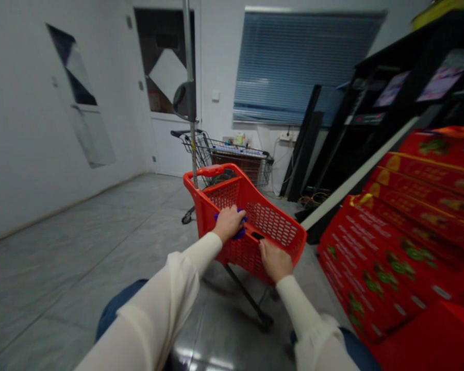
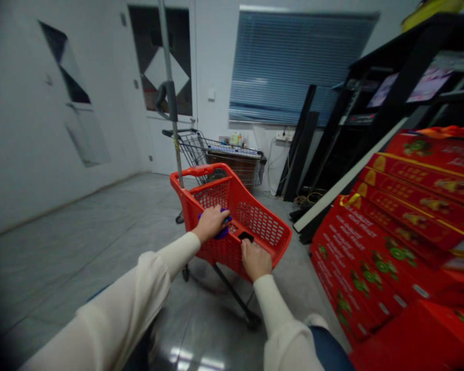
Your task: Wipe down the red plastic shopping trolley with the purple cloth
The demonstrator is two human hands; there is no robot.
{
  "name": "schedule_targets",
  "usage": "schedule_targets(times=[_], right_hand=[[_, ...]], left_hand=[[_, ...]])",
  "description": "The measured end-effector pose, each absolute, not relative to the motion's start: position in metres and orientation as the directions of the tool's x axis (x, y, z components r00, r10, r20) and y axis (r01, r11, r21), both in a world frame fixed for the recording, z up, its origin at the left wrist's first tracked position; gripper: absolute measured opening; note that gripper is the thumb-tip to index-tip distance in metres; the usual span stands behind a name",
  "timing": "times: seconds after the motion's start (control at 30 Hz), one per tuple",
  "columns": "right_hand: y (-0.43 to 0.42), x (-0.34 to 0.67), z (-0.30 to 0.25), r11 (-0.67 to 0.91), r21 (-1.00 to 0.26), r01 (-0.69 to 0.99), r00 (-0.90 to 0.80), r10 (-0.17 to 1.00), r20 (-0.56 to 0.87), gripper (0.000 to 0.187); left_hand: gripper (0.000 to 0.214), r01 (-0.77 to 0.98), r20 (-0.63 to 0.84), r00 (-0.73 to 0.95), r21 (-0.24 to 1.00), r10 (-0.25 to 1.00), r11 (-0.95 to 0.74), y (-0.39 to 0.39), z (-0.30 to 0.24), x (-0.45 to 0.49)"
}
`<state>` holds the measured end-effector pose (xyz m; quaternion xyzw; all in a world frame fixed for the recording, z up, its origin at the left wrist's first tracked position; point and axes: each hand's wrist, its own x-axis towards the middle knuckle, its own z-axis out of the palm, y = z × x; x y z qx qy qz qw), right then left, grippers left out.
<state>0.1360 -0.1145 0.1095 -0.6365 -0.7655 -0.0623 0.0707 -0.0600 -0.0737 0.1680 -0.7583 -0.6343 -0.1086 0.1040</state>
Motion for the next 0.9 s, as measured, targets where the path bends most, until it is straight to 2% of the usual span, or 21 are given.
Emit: schedule_targets(times=[0.17, 0.37, 0.5, 0.73, 0.9], right_hand=[[-0.114, 0.129, 0.107, 0.170, 0.016, 0.985, -0.169, 0.958, 0.233, 0.047], [-0.111, 0.130, 0.102, 0.164, 0.019, 0.986, -0.163, 0.948, 0.274, 0.047], [-0.111, 0.138, 0.102, 0.170, 0.009, 0.985, -0.167, 0.951, 0.259, 0.046], [-0.109, 0.131, 0.098, 0.150, 0.012, 0.989, -0.147, 0.947, 0.285, 0.049], [-0.111, 0.120, 0.104, 0.155, 0.018, 0.988, -0.153, 0.948, 0.279, 0.049]], left_hand=[[0.028, 0.996, 0.369, 0.092, -0.051, 0.925, -0.078, -0.067, 0.172, -0.077], [0.029, 0.985, 0.376, 0.150, 0.025, 0.914, -0.172, -0.090, 0.146, -0.020], [0.030, 0.970, 0.322, 0.221, 0.025, 0.921, -0.241, -0.088, 0.152, -0.022], [0.027, 0.998, 0.377, 0.067, -0.018, 0.924, -0.065, -0.070, 0.169, -0.066], [0.027, 0.988, 0.369, 0.146, -0.010, 0.918, -0.154, -0.085, 0.150, -0.033]])
